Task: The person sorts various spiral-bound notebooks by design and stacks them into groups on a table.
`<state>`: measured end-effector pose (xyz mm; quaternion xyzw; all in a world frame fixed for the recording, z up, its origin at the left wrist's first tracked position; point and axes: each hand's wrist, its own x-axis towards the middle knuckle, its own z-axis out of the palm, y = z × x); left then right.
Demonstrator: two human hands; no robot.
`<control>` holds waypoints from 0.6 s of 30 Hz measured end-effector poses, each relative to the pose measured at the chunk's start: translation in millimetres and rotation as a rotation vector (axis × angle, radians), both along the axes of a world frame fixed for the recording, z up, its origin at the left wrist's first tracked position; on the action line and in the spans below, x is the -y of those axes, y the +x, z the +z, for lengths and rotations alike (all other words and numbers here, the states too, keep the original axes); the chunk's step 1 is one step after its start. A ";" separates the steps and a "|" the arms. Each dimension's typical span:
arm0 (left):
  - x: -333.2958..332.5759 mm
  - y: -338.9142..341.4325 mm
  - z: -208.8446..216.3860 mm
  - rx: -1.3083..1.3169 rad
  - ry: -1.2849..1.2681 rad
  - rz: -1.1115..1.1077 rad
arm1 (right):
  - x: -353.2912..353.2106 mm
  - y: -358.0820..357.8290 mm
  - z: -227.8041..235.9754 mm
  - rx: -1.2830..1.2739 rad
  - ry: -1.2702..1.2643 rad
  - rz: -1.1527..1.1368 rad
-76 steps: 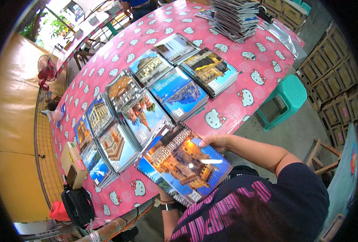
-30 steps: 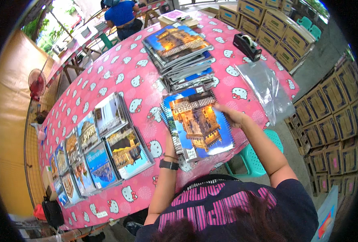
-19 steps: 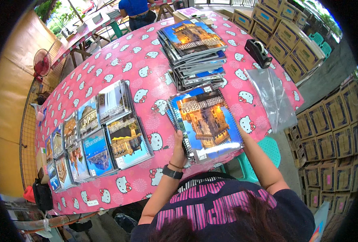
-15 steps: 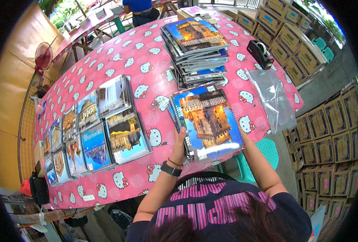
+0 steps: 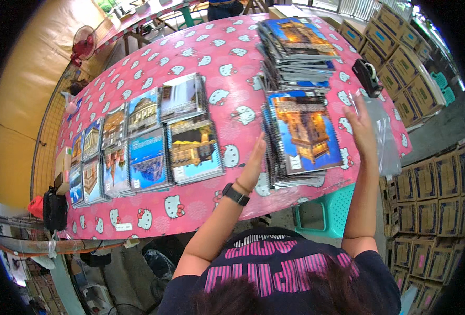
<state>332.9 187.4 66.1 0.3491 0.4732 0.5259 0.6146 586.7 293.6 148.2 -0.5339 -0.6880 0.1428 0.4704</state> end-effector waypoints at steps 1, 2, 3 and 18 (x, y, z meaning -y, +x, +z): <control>20.6 -27.5 -12.1 0.066 0.013 -0.051 | 39.6 -47.2 36.2 -0.251 -0.136 0.238; 37.6 -51.0 -28.5 0.133 0.030 -0.130 | 62.5 -89.3 34.2 -0.231 -0.110 0.424; 54.5 -72.0 -40.3 0.196 -0.025 -0.215 | 83.2 -126.3 29.7 -0.220 -0.098 0.598; 211.9 -284.0 -65.2 0.794 -0.164 -0.129 | 211.2 -309.3 -59.3 0.360 -0.305 0.942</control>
